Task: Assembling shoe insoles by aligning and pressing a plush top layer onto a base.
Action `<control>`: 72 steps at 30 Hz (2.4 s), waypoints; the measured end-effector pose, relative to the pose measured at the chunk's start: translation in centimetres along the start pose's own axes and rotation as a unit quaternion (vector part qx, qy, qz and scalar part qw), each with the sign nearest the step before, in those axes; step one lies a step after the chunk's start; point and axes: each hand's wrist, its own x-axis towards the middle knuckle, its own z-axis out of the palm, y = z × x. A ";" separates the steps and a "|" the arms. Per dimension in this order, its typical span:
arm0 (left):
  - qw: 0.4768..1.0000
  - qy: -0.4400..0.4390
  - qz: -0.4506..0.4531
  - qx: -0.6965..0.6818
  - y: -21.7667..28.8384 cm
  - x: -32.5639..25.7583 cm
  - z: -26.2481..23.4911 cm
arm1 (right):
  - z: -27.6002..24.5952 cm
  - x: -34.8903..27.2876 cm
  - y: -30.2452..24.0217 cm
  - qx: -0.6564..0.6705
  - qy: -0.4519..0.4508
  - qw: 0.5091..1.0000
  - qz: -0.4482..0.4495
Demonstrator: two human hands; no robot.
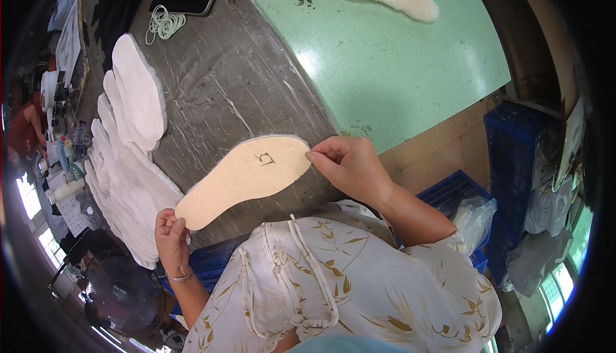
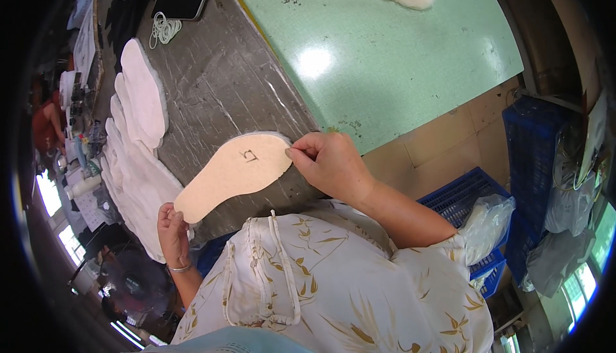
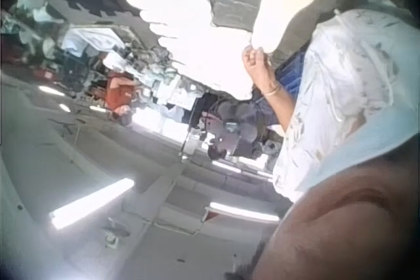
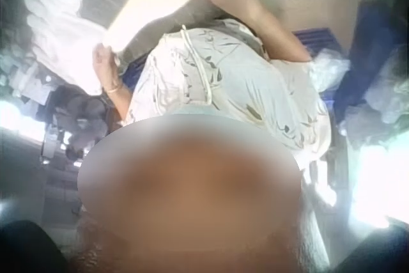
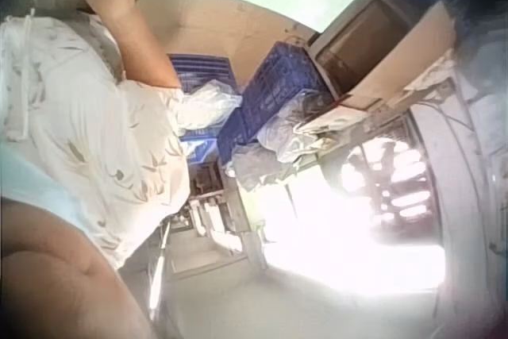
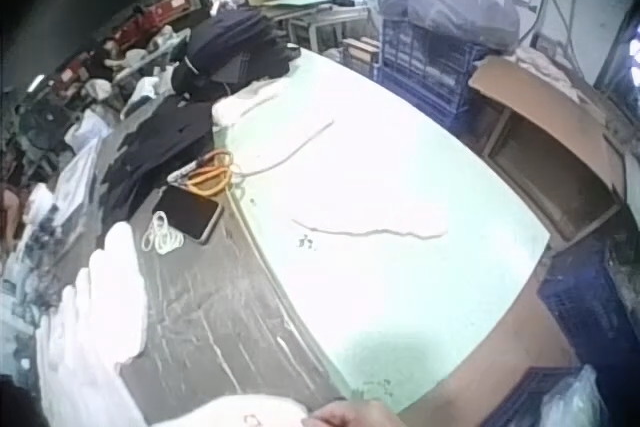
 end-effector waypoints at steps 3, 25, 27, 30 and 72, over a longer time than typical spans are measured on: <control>1.000 -0.003 -0.002 -0.001 -0.2 0.0 -0.4 | 0.1 -0.1 -0.1 0.000 0.004 1.000 0.003; 0.999 -0.002 -0.034 0.001 -0.8 -0.8 0.3 | 0.4 0.1 -1.1 0.002 0.014 0.994 0.110; 0.999 -0.021 -0.034 -0.014 -0.8 -0.9 0.4 | 0.4 0.1 -1.6 -0.002 0.016 0.993 0.114; 0.998 -0.021 -0.044 -0.042 -0.7 -0.8 0.8 | 0.6 -0.1 -1.6 0.000 0.046 0.992 0.115; 0.988 -0.015 0.011 0.152 -1.1 2.5 2.3 | 1.3 -0.1 -1.5 -0.027 0.066 0.992 0.109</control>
